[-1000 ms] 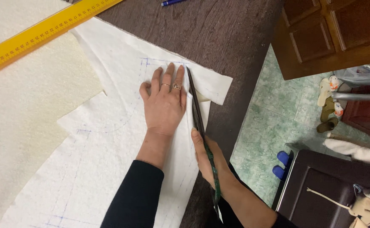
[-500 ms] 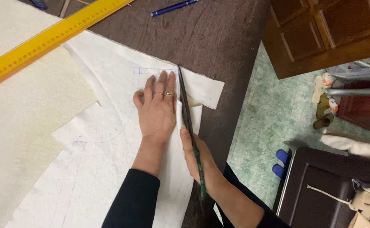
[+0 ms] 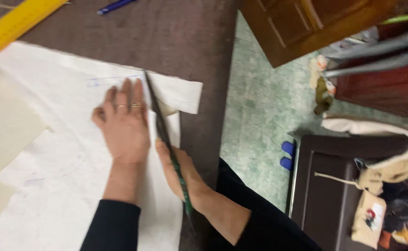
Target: Cutting fabric along a marked pattern using tailor's scissors and a ruler
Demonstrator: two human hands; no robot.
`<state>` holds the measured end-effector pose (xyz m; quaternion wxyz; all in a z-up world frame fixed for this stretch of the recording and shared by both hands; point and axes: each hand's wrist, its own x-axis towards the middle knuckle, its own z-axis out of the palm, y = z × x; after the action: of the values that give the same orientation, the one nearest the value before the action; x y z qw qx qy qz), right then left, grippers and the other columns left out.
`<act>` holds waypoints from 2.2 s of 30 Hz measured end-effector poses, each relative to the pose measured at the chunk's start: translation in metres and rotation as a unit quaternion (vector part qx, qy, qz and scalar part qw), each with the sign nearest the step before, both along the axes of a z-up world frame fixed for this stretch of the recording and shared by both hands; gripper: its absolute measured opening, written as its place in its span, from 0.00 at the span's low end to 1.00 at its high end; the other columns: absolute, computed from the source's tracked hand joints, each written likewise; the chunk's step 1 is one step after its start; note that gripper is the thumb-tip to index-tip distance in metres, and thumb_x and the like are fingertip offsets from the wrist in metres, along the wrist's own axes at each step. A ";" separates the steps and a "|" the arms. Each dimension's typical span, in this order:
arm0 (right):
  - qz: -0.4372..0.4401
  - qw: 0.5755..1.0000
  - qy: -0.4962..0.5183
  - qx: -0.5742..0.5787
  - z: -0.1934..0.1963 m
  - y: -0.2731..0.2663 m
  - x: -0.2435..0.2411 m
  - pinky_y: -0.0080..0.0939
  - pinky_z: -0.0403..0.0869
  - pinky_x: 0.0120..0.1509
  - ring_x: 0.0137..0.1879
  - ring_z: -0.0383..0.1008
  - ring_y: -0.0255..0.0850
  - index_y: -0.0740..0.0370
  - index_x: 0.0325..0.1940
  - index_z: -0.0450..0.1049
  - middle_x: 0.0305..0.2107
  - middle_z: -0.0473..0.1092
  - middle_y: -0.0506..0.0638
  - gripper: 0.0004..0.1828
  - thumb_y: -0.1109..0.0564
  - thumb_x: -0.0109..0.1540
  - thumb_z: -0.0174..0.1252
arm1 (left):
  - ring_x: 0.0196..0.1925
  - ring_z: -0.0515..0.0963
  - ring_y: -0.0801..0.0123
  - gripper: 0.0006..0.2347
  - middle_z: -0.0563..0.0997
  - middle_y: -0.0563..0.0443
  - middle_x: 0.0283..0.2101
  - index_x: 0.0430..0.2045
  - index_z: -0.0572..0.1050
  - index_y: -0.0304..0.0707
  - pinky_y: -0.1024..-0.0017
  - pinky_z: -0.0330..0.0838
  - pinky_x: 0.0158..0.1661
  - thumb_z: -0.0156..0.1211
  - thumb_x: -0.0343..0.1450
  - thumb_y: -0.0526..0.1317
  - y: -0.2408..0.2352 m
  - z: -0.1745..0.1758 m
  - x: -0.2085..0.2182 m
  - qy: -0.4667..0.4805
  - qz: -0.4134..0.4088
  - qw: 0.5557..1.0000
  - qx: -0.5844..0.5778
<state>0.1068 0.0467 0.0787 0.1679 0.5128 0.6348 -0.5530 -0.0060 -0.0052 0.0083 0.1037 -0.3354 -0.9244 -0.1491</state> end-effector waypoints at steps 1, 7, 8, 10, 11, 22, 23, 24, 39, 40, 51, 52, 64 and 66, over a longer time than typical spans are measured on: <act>-0.009 1.000 -0.002 0.004 0.003 0.003 0.000 0.37 0.63 0.42 0.36 0.64 0.33 0.55 0.34 0.73 0.27 0.69 0.43 0.29 0.31 0.60 0.38 | 0.62 0.66 0.54 0.22 0.68 0.53 0.64 0.63 0.66 0.50 0.51 0.58 0.49 0.51 0.71 0.43 0.000 0.001 0.000 -0.002 -0.009 1.000 0.004; 0.029 0.995 0.071 -0.064 0.031 0.035 0.004 0.37 0.53 0.33 0.27 0.52 0.32 0.50 0.22 0.51 0.18 0.52 0.39 0.25 0.32 0.63 0.37 | 0.60 0.68 0.49 0.19 0.73 0.45 0.62 0.61 0.73 0.40 0.53 0.56 0.46 0.56 0.73 0.37 0.002 0.014 0.004 0.036 -0.037 0.998 0.039; 0.044 0.997 0.045 -0.036 0.026 0.043 0.007 0.39 0.58 0.37 0.31 0.59 0.36 0.54 0.25 0.58 0.21 0.59 0.43 0.28 0.29 0.59 0.36 | 0.58 0.70 0.51 0.18 0.75 0.46 0.60 0.59 0.76 0.40 0.55 0.57 0.46 0.54 0.74 0.41 0.004 0.016 0.005 0.078 -0.033 0.996 0.037; 0.050 0.999 0.021 -0.005 0.035 0.060 0.011 0.41 0.63 0.40 0.34 0.65 0.40 0.57 0.28 0.65 0.25 0.66 0.47 0.33 0.26 0.56 0.35 | 0.57 0.71 0.52 0.18 0.77 0.48 0.59 0.56 0.79 0.39 0.57 0.57 0.45 0.53 0.75 0.46 0.005 0.016 0.006 0.120 -0.037 0.991 0.039; 0.032 0.999 0.014 -0.020 0.052 0.069 0.013 0.37 0.61 0.42 0.35 0.62 0.36 0.56 0.29 0.63 0.26 0.63 0.44 0.30 0.27 0.56 0.38 | 0.57 0.72 0.51 0.21 0.78 0.45 0.59 0.57 0.79 0.36 0.56 0.58 0.46 0.50 0.78 0.51 0.005 0.017 0.006 0.136 -0.044 0.989 0.030; 0.077 0.991 0.028 0.107 0.064 0.124 0.076 0.43 0.65 0.60 0.61 0.64 0.48 0.61 0.33 0.67 0.36 0.71 0.58 0.31 0.29 0.54 0.44 | 0.59 0.73 0.31 0.28 0.69 0.20 0.65 0.64 0.67 0.15 0.41 0.68 0.40 0.43 0.83 0.51 0.012 0.031 0.049 0.099 -0.075 0.991 -0.049; 0.098 0.994 0.004 0.056 0.077 0.132 0.077 0.43 0.66 0.56 0.56 0.67 0.47 0.61 0.34 0.66 0.29 0.70 0.56 0.32 0.29 0.54 0.40 | 0.61 0.71 0.28 0.28 0.68 0.16 0.64 0.65 0.66 0.12 0.38 0.65 0.44 0.44 0.83 0.50 0.015 0.033 0.056 0.091 -0.086 0.992 -0.031; 0.119 0.993 -0.020 0.003 0.090 0.139 0.077 0.44 0.67 0.52 0.50 0.69 0.46 0.61 0.35 0.64 0.22 0.68 0.54 0.32 0.29 0.55 0.37 | 0.63 0.69 0.25 0.28 0.67 0.12 0.64 0.65 0.64 0.10 0.36 0.63 0.49 0.45 0.83 0.49 0.017 0.035 0.063 0.083 -0.097 0.992 -0.012; 0.079 0.996 -0.014 -0.026 0.110 0.157 0.103 0.48 0.66 0.39 0.37 0.72 0.57 0.62 0.41 0.64 0.28 0.68 0.60 0.37 0.27 0.51 0.36 | 0.59 0.77 0.33 0.27 0.73 0.23 0.66 0.68 0.68 0.15 0.47 0.70 0.45 0.45 0.84 0.49 0.023 0.011 0.080 0.136 -0.090 0.986 -0.042; 0.077 0.997 -0.015 -0.025 0.100 0.154 0.108 0.48 0.66 0.39 0.37 0.72 0.57 0.62 0.41 0.64 0.28 0.68 0.60 0.37 0.27 0.51 0.36 | 0.59 0.77 0.33 0.27 0.73 0.23 0.66 0.68 0.68 0.15 0.47 0.70 0.45 0.45 0.84 0.49 0.026 0.010 0.080 0.135 -0.092 0.986 -0.040; 0.060 0.994 0.055 0.075 0.082 0.142 0.112 0.46 0.68 0.43 0.39 0.75 0.59 0.61 0.33 0.64 0.24 0.71 0.60 0.31 0.29 0.54 0.42 | 0.68 0.52 0.20 0.29 0.55 0.09 0.68 0.69 0.57 0.10 0.25 0.41 0.53 0.34 0.82 0.48 0.041 0.024 0.080 -0.053 -0.153 0.986 0.038; 0.064 0.994 0.057 0.072 0.075 0.142 0.111 0.46 0.68 0.43 0.39 0.75 0.59 0.61 0.33 0.64 0.24 0.71 0.60 0.31 0.29 0.54 0.42 | 0.68 0.52 0.20 0.29 0.55 0.09 0.68 0.69 0.57 0.10 0.25 0.41 0.53 0.34 0.82 0.48 0.038 0.022 0.077 -0.051 -0.148 0.987 0.035; 0.043 0.989 0.142 0.018 0.032 0.161 0.079 0.34 0.64 0.38 0.35 0.62 0.26 0.51 0.27 0.62 0.26 0.64 0.37 0.16 0.43 0.61 0.56 | 0.70 0.46 0.22 0.27 0.53 0.10 0.70 0.69 0.54 0.16 0.29 0.24 0.55 0.40 0.81 0.45 0.005 -0.001 0.017 -0.040 0.001 0.998 0.045; 0.072 0.992 0.105 0.024 0.030 0.168 0.068 0.34 0.64 0.39 0.34 0.64 0.27 0.53 0.27 0.63 0.25 0.66 0.38 0.17 0.42 0.61 0.55 | 0.72 0.46 0.33 0.29 0.50 0.30 0.72 0.69 0.50 0.29 0.22 0.34 0.55 0.43 0.75 0.48 0.008 -0.004 0.013 -0.046 0.045 0.998 0.003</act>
<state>0.1751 0.2151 0.1087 0.1271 0.4086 0.6970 -0.5754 0.0067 0.0029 0.0041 0.0689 -0.2859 -0.9419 -0.1624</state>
